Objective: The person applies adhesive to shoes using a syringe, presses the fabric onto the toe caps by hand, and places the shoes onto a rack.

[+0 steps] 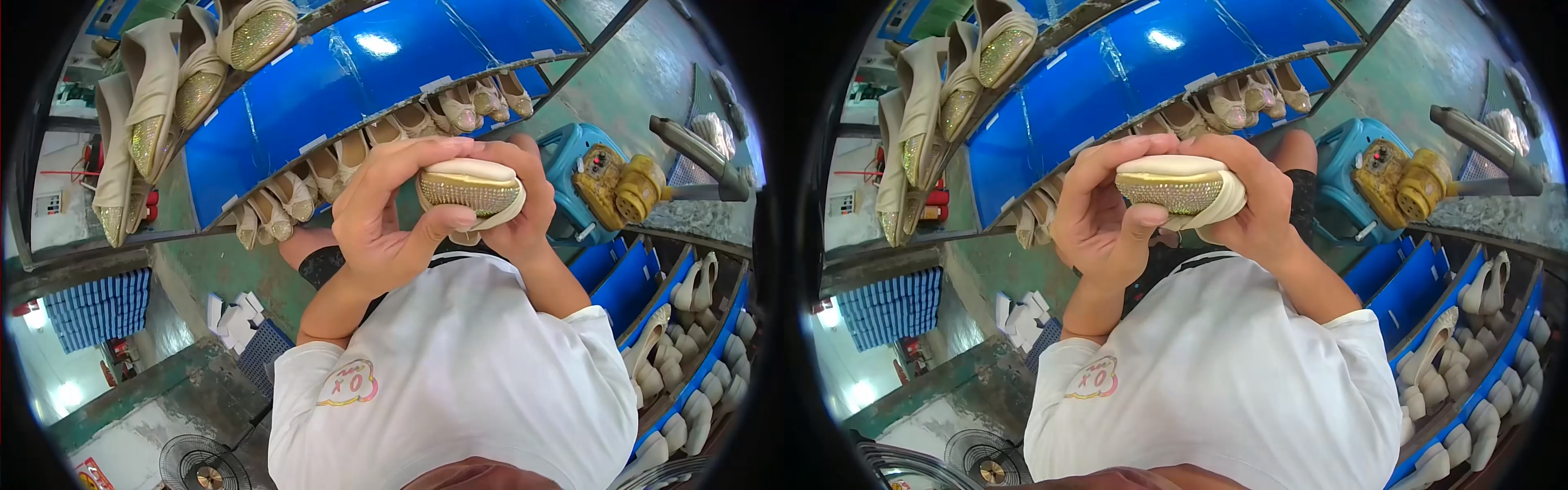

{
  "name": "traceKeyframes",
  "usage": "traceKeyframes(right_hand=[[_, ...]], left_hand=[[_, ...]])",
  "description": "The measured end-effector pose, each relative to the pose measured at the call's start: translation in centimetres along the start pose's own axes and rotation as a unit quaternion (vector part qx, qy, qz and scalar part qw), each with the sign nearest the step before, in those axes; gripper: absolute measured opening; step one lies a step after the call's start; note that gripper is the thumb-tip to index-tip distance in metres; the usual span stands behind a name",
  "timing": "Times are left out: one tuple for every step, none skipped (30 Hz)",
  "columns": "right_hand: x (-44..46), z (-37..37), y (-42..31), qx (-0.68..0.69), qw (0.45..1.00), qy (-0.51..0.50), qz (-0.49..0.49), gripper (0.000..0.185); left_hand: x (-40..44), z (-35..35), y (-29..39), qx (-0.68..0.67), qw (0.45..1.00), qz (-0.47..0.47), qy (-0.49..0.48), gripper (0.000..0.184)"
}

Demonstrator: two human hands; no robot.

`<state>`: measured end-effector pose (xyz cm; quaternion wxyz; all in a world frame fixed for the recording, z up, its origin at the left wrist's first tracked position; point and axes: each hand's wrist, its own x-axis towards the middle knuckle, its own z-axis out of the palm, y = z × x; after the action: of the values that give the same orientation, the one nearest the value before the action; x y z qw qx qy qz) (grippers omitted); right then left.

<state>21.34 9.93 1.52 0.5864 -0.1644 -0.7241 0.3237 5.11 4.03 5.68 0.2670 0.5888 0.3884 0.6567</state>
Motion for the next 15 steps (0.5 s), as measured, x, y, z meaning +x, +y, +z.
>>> traceKeyframes(right_hand=[[0.1, -0.2, 0.0, -0.002, 1.0, -0.001, -0.005, 0.048], [0.1, -0.3, -0.1, -0.007, 1.0, -0.002, -0.004, 0.048], [0.1, -0.5, -0.2, -0.013, 1.0, -0.002, -0.004, 0.048], [0.2, -0.5, -0.5, -0.021, 1.0, -0.003, 0.002, 0.049], [0.2, -0.6, -0.7, -0.029, 1.0, -0.004, 0.007, 0.049], [0.3, -0.8, -0.9, -0.059, 0.998, -0.019, 0.009, 0.051], [0.4, -1.0, -1.0, -0.087, 0.995, -0.035, 0.011, 0.053], [0.5, -1.0, -1.2, -0.115, 0.992, -0.052, 0.014, 0.055], [0.4, -0.9, -1.2, -0.117, 0.991, -0.056, 0.018, 0.057], [0.4, -0.9, -1.2, -0.12, 0.991, -0.06, 0.021, 0.058], [0.4, -0.8, -1.2, -0.124, 0.99, -0.064, 0.024, 0.059], [0.3, -0.7, -1.2, -0.125, 0.99, -0.067, 0.024, 0.058], [0.4, -0.6, -1.1, -0.127, 0.989, -0.069, 0.023, 0.056], [0.4, -0.5, -1.1, -0.129, 0.989, -0.071, 0.021, 0.054], [0.5, -0.6, -1.3, -0.107, 0.99, -0.082, 0.035, 0.053]], left_hand=[[-0.1, 0.0, 0.0, -0.004, 1.0, -0.007, -0.002, 0.05], [-0.1, 0.1, 0.0, -0.014, 1.0, -0.013, -0.002, 0.049], [-0.2, 0.2, 0.0, -0.025, 0.999, -0.02, -0.003, 0.048], [-0.2, 0.3, 0.1, -0.042, 0.999, -0.027, 0.0, 0.047], [-0.2, 0.3, 0.1, -0.059, 0.998, -0.033, 0.003, 0.046], [-0.2, 0.1, -0.2, -0.047, 0.999, -0.011, -0.022, 0.047], [0.0, -0.6, -0.6, -0.035, 0.998, 0.01, -0.045, 0.048], [0.0, -1.2, -0.9, -0.021, 0.997, 0.03, -0.068, 0.05], [0.0, -1.7, -0.9, -0.018, 0.997, 0.03, -0.074, 0.05], [-0.1, -2.2, -0.9, -0.016, 0.996, 0.03, -0.08, 0.05], [-0.2, -2.3, -1.1, -0.024, 0.996, 0.033, -0.079, 0.049], [-0.3, -2.5, -1.2, -0.031, 0.996, 0.035, -0.078, 0.048], [-0.4, -2.6, -1.5, -0.048, 0.996, 0.041, -0.069, 0.046], [-0.5, -2.6, -1.6, -0.054, 0.996, 0.041, -0.064, 0.048], [-0.5, -2.5, -1.7, -0.06, 0.996, 0.042, -0.06, 0.05]])
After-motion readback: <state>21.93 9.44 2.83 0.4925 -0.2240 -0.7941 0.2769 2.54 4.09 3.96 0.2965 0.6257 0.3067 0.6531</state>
